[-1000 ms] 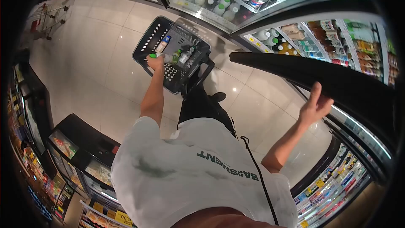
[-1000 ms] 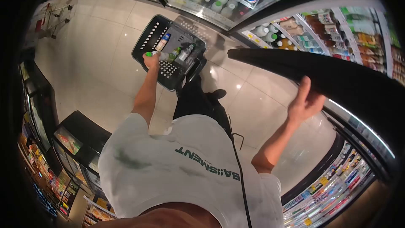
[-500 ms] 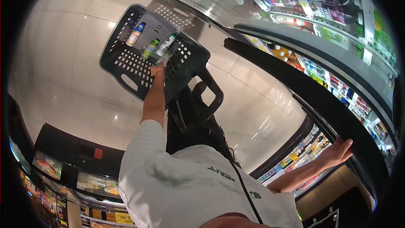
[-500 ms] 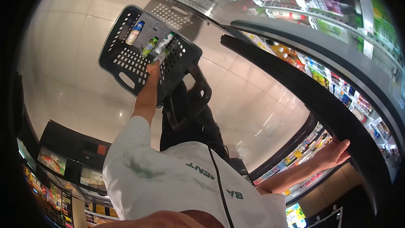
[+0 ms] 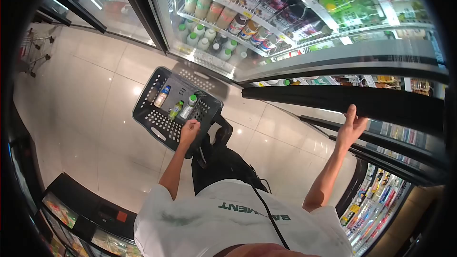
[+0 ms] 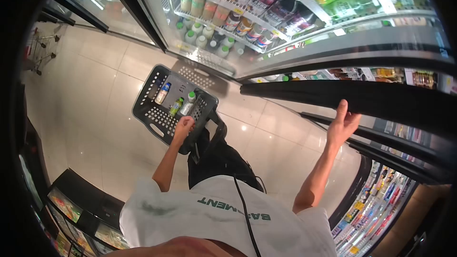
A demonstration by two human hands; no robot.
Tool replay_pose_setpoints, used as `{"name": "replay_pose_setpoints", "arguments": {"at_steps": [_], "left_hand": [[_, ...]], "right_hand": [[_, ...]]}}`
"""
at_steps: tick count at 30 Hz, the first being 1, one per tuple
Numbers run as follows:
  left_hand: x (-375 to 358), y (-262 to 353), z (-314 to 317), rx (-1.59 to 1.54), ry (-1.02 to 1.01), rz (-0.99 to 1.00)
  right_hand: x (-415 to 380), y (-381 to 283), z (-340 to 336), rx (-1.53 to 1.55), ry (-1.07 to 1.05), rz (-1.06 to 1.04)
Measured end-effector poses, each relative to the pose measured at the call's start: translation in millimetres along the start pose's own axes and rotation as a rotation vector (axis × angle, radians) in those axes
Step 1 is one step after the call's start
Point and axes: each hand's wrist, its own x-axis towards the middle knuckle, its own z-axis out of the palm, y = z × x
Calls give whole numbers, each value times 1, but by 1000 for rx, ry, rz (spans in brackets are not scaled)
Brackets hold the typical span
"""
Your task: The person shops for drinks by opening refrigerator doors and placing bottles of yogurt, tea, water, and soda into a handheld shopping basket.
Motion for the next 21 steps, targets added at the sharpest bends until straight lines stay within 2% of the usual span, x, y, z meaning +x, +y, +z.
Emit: {"name": "replay_pose_setpoints", "arguments": {"at_steps": [2,4,5,7,10,12,13,14,17,21], "left_hand": [[-65,69,41,-37,-221,-90],[-102,86,69,148,-356,-74],[-107,67,80,200,-382,-36],[-145,87,103,493,-310,-86],[-141,55,110,867,30,3],[-145,58,114,974,231,143],[-147,63,116,1023,330,210],[-147,68,115,1030,337,147],[-147,74,101,1043,432,161],[-133,73,42,1082,540,96]], "right_hand": [[4,1,2,34,-3,-45],[16,6,8,22,14,-124],[20,10,6,-15,12,-163],[29,-3,0,-157,-51,-76],[47,-4,-3,-160,-94,-165],[60,-4,-3,-82,-132,-145],[63,-14,-9,-25,-188,-35],[65,-12,-12,25,-195,-10],[69,11,-10,21,-186,-44],[69,15,-7,-22,-135,-125]]}}
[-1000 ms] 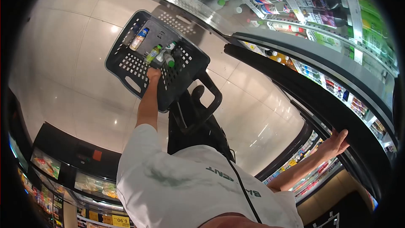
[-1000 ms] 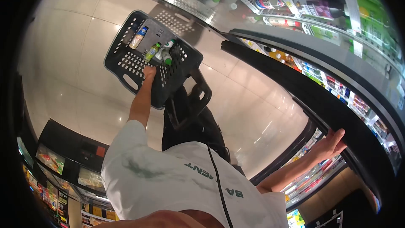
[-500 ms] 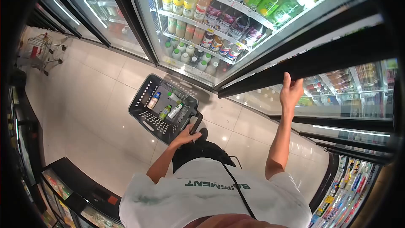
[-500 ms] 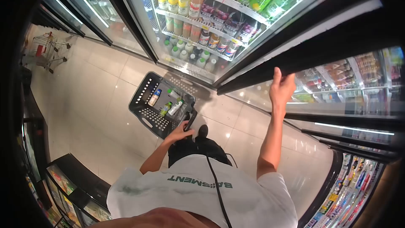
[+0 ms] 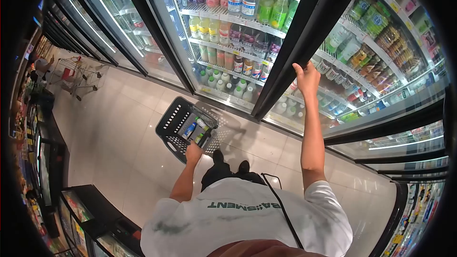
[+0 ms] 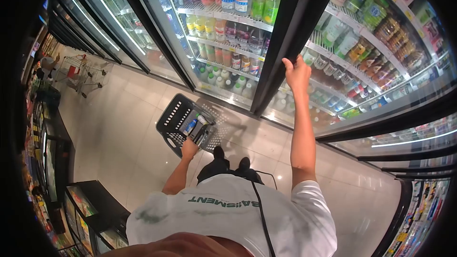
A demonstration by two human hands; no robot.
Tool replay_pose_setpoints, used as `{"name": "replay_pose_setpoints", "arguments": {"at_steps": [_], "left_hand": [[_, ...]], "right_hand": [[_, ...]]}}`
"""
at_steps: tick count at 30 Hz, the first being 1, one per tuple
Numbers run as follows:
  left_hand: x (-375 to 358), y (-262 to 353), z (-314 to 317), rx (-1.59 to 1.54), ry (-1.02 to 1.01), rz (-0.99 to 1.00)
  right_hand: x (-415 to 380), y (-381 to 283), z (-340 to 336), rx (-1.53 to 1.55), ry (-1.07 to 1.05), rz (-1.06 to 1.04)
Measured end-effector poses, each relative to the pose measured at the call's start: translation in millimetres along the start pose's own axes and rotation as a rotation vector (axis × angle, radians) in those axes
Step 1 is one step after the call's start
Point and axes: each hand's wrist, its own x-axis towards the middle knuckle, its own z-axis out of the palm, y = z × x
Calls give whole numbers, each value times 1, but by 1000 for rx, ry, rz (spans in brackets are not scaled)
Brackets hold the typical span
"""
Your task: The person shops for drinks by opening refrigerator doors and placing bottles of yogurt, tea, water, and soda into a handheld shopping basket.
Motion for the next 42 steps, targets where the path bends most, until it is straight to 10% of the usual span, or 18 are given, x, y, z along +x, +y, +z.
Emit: {"name": "replay_pose_setpoints", "arguments": {"at_steps": [42], "left_hand": [[327,-297,-292,232,-28,110]], "right_hand": [[-3,-44,58,-655,316,429]]}}
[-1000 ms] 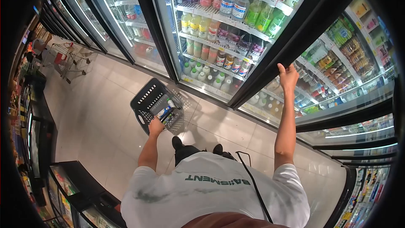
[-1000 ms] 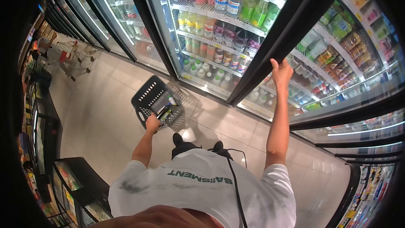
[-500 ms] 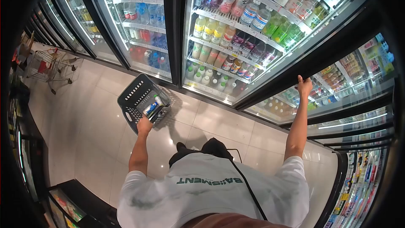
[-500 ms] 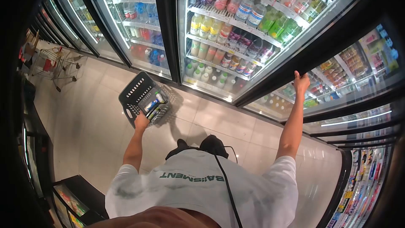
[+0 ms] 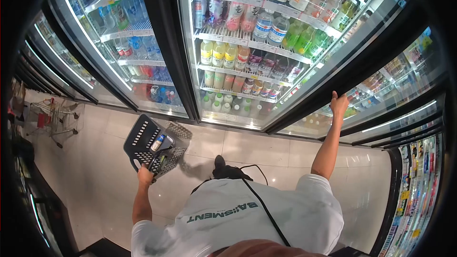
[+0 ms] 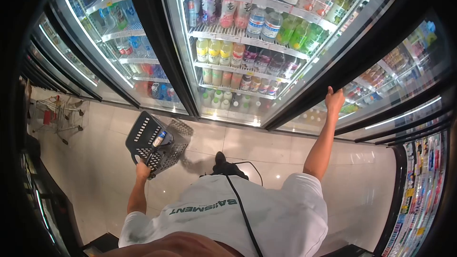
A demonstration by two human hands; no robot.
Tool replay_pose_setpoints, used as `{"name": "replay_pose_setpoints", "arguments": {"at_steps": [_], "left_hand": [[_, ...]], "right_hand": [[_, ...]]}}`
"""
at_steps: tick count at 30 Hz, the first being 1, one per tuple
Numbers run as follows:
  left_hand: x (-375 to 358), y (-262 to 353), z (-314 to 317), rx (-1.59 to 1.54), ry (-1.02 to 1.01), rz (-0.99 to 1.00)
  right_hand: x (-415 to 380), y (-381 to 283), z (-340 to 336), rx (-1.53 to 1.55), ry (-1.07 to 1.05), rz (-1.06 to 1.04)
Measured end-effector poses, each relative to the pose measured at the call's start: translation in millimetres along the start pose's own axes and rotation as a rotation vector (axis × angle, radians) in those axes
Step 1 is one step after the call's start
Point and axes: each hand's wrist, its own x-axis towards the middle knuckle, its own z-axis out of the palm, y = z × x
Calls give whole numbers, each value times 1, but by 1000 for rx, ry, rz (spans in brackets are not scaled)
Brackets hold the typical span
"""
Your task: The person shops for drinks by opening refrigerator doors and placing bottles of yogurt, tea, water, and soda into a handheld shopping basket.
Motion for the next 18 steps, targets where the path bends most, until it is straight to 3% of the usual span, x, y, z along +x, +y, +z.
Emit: {"name": "replay_pose_setpoints", "arguments": {"at_steps": [1,4,7,11,12,15,18], "left_hand": [[6,-2,-8,-1,-12,9],[20,17,-16,72,3,-41],[10,0,0,2,-54,-59],[7,0,23,-68,-41,-196],[3,11,23,-31,-61,-218],[12,19,39,-61,2,-238],[17,30,11,-180,57,-259]], "right_hand": [[-6,-11,-7,-53,5,6],[-31,-33,-35,-241,-250,170],[-57,-43,-37,-141,-268,15],[-105,-111,-26,93,-313,-124],[-116,-129,-18,93,-306,-206],[-153,-203,-9,267,-491,-197],[-187,-284,-2,490,-530,-375]]}}
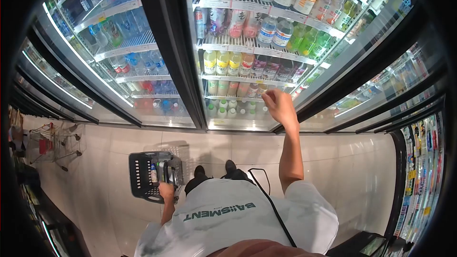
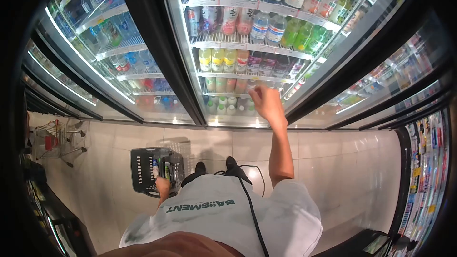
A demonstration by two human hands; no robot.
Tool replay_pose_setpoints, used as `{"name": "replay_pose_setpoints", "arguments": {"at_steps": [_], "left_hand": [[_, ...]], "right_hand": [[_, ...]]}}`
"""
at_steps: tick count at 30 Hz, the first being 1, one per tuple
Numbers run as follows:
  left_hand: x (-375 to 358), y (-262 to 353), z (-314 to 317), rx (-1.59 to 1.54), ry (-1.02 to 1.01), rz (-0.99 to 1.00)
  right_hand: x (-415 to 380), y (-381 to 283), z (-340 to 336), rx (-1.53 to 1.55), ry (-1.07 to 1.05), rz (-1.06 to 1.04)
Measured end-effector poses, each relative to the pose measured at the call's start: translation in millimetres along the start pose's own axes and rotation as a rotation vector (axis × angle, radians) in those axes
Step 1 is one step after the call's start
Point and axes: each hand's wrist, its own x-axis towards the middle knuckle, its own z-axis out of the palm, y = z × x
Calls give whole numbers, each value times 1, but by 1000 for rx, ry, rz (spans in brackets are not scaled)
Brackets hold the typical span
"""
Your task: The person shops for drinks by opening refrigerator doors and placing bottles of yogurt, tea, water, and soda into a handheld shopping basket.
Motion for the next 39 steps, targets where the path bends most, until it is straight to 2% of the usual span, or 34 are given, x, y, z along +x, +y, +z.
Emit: {"name": "replay_pose_setpoints", "arguments": {"at_steps": [2,4,6,7,10,11,14,15,16,18,19,21,24,25,28,31,35,38,39], "left_hand": [[24,-10,12,-138,102,134],[64,-40,50,-226,213,255],[61,-22,23,-270,161,198],[71,-24,27,-368,212,235],[111,-41,55,-464,137,180],[123,-47,76,-494,354,340],[148,-56,94,-661,34,202],[123,-36,44,-837,-288,3],[117,-28,16,-848,-380,29],[112,-24,-8,-863,-558,86],[117,-24,-6,-452,-146,376],[130,-28,-16,-411,-71,470],[156,-17,-35,-354,83,471],[163,-11,-44,-396,55,452],[172,12,-62,-488,141,478],[134,44,-101,-837,-78,348],[109,52,-112,-964,-225,290],[118,53,-115,-922,-195,271],[128,58,-116,-864,-81,322]], "right_hand": [[14,-50,29,118,-49,-32],[36,-71,79,249,121,-228],[63,-114,112,351,220,-235],[73,-140,118,297,213,-185],[87,-181,130,155,230,-131],[91,-188,133,113,241,-125],[86,-200,147,253,334,-220],[84,-200,153,247,318,-228],[81,-197,161,243,303,-234],[80,-185,191,130,583,-380],[80,-183,193,110,591,-379],[89,-175,194,174,558,-341],[84,-178,181,215,467,-309],[86,-178,179,196,481,-341],[85,-176,178,169,484,-382],[79,-181,172,206,402,-343],[36,-186,156,283,338,-361],[-10,-192,141,292,377,-408],[-27,-195,136,310,391,-420]]}}
